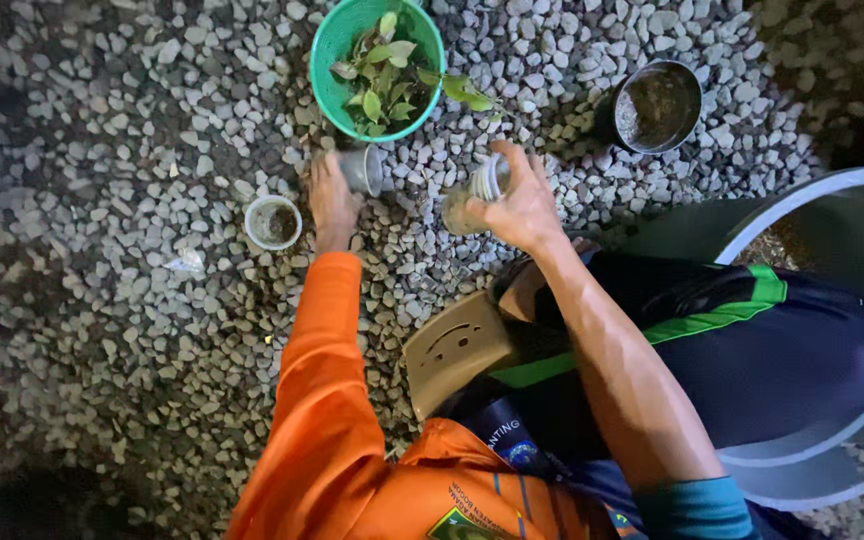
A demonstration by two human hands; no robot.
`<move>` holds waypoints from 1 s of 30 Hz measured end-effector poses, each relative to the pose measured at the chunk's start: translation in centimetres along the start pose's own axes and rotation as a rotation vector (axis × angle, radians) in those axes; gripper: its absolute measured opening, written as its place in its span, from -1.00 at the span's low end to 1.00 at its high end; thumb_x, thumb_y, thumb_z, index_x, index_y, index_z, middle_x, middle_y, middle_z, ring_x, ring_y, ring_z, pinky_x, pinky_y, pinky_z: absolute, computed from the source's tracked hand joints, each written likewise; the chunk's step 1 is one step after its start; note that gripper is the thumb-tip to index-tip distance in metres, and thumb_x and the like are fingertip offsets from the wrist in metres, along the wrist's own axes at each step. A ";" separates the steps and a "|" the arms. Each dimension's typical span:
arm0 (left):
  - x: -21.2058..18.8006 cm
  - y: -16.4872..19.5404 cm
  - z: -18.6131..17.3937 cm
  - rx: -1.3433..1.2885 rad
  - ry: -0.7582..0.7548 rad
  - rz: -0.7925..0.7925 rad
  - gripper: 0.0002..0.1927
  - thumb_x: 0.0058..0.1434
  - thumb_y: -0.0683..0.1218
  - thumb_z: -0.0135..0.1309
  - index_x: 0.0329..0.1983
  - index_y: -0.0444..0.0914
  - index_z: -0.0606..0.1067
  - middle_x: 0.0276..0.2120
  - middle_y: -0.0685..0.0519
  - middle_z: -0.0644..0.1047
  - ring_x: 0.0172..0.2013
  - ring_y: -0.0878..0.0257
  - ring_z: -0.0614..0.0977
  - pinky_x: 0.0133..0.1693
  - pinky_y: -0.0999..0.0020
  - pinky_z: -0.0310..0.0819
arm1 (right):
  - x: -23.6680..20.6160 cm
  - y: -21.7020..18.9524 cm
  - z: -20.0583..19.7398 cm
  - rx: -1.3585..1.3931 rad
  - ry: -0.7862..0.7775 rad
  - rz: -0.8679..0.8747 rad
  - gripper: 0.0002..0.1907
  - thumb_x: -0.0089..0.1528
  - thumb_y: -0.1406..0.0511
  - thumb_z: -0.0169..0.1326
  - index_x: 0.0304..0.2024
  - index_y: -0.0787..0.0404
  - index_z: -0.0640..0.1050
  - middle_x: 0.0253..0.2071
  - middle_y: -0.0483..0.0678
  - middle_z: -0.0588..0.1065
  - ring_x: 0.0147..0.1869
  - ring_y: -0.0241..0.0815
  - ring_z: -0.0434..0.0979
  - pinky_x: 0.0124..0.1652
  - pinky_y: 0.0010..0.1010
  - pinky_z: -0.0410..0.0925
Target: The person picks up small potted seedlings, carries them to a work area, and sits on a stool. They remove the seedlings from their original plastic cups, place them into new cups, and fill the cups with soil from a large bucket. The person handles the plants and soil by hand.
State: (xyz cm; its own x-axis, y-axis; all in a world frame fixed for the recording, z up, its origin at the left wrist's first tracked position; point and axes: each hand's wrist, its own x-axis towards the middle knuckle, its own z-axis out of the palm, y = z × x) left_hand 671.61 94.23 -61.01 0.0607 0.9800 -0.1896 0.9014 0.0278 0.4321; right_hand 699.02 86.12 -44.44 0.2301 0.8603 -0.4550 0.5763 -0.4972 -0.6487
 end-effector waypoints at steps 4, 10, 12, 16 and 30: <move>-5.1 0.5 0.0 -0.325 0.030 -0.027 -0.19 -0.09 -0.15 0.50 0.16 -0.32 0.27 0.17 -0.24 0.45 0.20 -0.11 0.50 0.22 0.09 0.39 | -0.3 0.0 0.2 0.018 0.060 -0.011 -0.10 -0.04 0.16 0.30 0.37 0.02 0.32 0.23 0.16 0.36 0.32 0.15 0.40 0.27 -0.15 0.30; -11.5 8.1 1.4 -0.707 -0.030 0.082 -0.20 -0.03 -0.12 0.49 0.18 -0.31 0.27 -0.01 -0.15 0.56 -0.07 0.08 0.67 -0.07 0.24 0.63 | -0.3 -0.5 0.7 0.007 0.018 -0.208 -0.04 -0.03 0.19 0.40 0.38 0.09 0.31 0.25 0.21 0.33 0.34 0.23 0.35 0.26 -0.07 0.28; -13.1 11.1 2.3 -0.799 0.067 0.121 -0.27 -0.01 -0.12 0.50 0.13 -0.29 0.31 -0.11 -0.09 0.61 -0.15 0.12 0.70 -0.13 0.26 0.62 | -0.1 -0.5 0.3 -0.023 -0.024 -0.213 0.04 -0.09 0.20 0.49 0.39 0.12 0.28 0.22 0.23 0.31 0.34 0.24 0.33 0.25 -0.04 0.28; -14.3 11.8 3.0 -1.196 -0.046 0.044 -0.33 0.11 -0.13 0.34 0.19 -0.27 0.23 -0.09 0.00 0.56 -0.14 0.22 0.65 -0.12 0.34 0.63 | 0.2 0.2 -0.5 0.030 -0.078 -0.102 0.09 -0.15 0.24 0.50 0.38 0.10 0.28 0.22 0.18 0.30 0.30 0.14 0.39 0.24 -0.10 0.34; -7.9 -9.5 -3.0 -0.103 0.344 -0.314 0.27 -0.19 0.01 0.60 0.42 -0.43 0.03 0.43 -0.35 0.05 0.40 -0.28 0.13 0.35 -0.06 0.05 | 0.6 0.9 0.8 -0.033 -0.089 -0.165 0.03 -0.11 0.18 0.44 0.39 0.13 0.31 0.22 0.21 0.36 0.28 0.16 0.44 0.25 -0.15 0.33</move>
State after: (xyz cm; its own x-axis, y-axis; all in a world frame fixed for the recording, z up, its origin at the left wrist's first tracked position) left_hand 661.33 86.80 -60.98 -0.3684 0.9292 -0.0299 0.8052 0.3350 0.4893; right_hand 699.04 86.06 -45.78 0.0606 0.9159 -0.3969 0.6261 -0.3445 -0.6995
